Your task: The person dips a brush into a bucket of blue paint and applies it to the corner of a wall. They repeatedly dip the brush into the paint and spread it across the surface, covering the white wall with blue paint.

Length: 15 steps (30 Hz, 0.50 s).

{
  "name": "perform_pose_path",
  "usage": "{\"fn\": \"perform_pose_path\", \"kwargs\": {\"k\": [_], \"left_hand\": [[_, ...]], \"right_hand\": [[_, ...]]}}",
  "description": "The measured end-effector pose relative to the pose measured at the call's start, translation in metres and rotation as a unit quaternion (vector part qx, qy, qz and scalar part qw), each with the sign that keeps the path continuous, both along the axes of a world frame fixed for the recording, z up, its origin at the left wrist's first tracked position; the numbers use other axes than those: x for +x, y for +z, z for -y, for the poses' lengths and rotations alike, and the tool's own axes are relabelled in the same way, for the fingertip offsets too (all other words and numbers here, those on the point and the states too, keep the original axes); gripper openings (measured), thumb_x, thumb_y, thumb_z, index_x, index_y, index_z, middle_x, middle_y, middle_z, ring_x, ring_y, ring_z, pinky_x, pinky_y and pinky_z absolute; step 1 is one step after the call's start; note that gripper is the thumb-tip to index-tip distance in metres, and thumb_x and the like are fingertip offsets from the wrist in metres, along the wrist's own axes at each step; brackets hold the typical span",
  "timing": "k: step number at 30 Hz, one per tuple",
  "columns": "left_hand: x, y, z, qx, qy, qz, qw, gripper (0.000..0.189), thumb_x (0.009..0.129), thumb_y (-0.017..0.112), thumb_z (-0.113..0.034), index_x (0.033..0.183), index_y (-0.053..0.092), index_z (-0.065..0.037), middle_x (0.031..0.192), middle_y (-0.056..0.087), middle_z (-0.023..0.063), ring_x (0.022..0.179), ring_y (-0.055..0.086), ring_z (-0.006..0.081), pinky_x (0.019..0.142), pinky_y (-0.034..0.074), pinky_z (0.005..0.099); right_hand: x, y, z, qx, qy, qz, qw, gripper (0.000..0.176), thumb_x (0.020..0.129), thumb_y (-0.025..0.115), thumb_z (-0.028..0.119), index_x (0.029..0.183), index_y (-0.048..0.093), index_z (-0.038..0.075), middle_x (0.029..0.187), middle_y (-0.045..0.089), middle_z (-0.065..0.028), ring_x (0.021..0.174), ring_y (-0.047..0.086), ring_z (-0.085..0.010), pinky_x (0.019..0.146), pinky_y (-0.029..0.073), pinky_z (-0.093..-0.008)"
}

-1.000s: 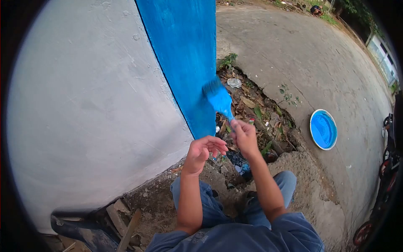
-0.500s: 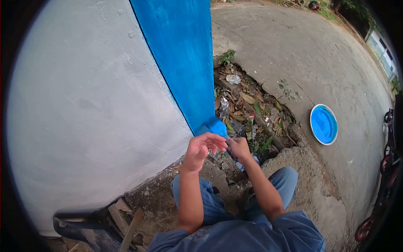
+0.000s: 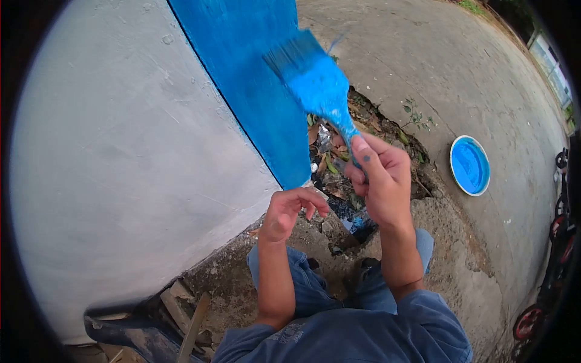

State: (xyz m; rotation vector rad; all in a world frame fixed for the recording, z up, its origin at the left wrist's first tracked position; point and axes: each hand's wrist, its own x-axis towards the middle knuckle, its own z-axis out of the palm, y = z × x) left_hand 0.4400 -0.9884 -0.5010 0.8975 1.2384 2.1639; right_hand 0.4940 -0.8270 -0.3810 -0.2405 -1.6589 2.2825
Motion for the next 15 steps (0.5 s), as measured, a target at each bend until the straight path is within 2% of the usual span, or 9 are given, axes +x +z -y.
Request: {"fn": "perform_pose_path", "kwargs": {"k": [1, 3, 5, 8, 9, 11, 15], "left_hand": [[-0.001, 0.001, 0.000, 0.007, -0.007, 0.000, 1.000, 0.086, 0.066, 0.055, -0.076, 0.094, 0.061, 0.005, 0.089, 0.064, 0.0140, 0.077, 0.061, 0.0188, 0.058, 0.039, 0.0251], [0.000, 0.000, 0.002, 0.012, -0.016, 0.002, 1.000, 0.086, 0.065, 0.056, -0.076, 0.093, 0.062, 0.005, 0.089, 0.064, 0.0146, 0.077, 0.061, 0.0192, 0.058, 0.039, 0.0253], [-0.002, 0.000, 0.005, 0.045, -0.041, -0.003, 0.998, 0.087, 0.063, 0.056, -0.077, 0.089, 0.062, 0.005, 0.088, 0.063, 0.0168, 0.076, 0.061, 0.0199, 0.057, 0.039, 0.0248], [-0.001, -0.001, 0.007, 0.055, -0.060, 0.004, 0.997, 0.087, 0.062, 0.056, -0.078, 0.086, 0.063, 0.005, 0.087, 0.063, 0.0184, 0.076, 0.061, 0.0210, 0.057, 0.039, 0.0241], [-0.002, 0.000, 0.007, 0.054, -0.059, 0.005, 0.997, 0.087, 0.062, 0.056, -0.078, 0.086, 0.063, 0.005, 0.087, 0.063, 0.0184, 0.076, 0.061, 0.0210, 0.057, 0.039, 0.0241], [-0.002, 0.002, 0.006, 0.035, -0.049, -0.022, 0.998, 0.090, 0.060, 0.048, -0.083, 0.081, 0.060, 0.004, 0.083, 0.061, 0.0192, 0.070, 0.061, 0.0241, 0.054, 0.043, 0.0263], [-0.004, -0.001, 0.005, 0.036, -0.050, -0.022, 0.998, 0.090, 0.060, 0.048, -0.083, 0.081, 0.061, 0.004, 0.083, 0.061, 0.0195, 0.069, 0.060, 0.0236, 0.054, 0.043, 0.0261]], "right_hand": [[-0.002, 0.004, 0.002, 0.009, -0.012, -0.045, 0.999, 0.027, 0.091, 0.053, 0.020, 0.095, 0.062, -0.004, 0.057, 0.042, 0.0052, 0.047, 0.033, -0.0008, 0.041, 0.023, -0.0186], [-0.012, -0.001, 0.003, 0.012, -0.001, -0.031, 0.999, 0.028, 0.091, 0.053, 0.022, 0.094, 0.062, -0.005, 0.057, 0.043, 0.0049, 0.048, 0.036, -0.0013, 0.041, 0.024, -0.0188], [-0.030, -0.035, 0.005, 0.036, 0.010, 0.000, 0.999, 0.029, 0.091, 0.053, 0.025, 0.092, 0.064, -0.003, 0.057, 0.046, 0.0034, 0.049, 0.039, -0.0018, 0.042, 0.027, -0.0190], [-0.039, -0.126, 0.006, 0.128, -0.002, 0.010, 0.992, 0.033, 0.091, 0.052, 0.031, 0.088, 0.065, 0.001, 0.058, 0.051, 0.0010, 0.054, 0.045, -0.0034, 0.046, 0.033, -0.0206], [-0.038, -0.160, 0.009, 0.104, 0.000, 0.023, 0.994, 0.035, 0.092, 0.051, 0.032, 0.087, 0.065, 0.000, 0.059, 0.052, 0.0013, 0.055, 0.046, -0.0043, 0.048, 0.034, -0.0214], [-0.028, -0.211, 0.018, 0.075, 0.008, 0.063, 0.995, 0.036, 0.092, 0.051, 0.032, 0.085, 0.064, -0.001, 0.058, 0.052, 0.0011, 0.055, 0.046, -0.0050, 0.049, 0.035, -0.0218], [-0.013, -0.292, 0.027, 0.072, -0.017, 0.153, 0.986, 0.038, 0.091, 0.052, 0.032, 0.080, 0.064, -0.002, 0.059, 0.054, 0.0003, 0.054, 0.047, -0.0063, 0.050, 0.037, -0.0239]]}}
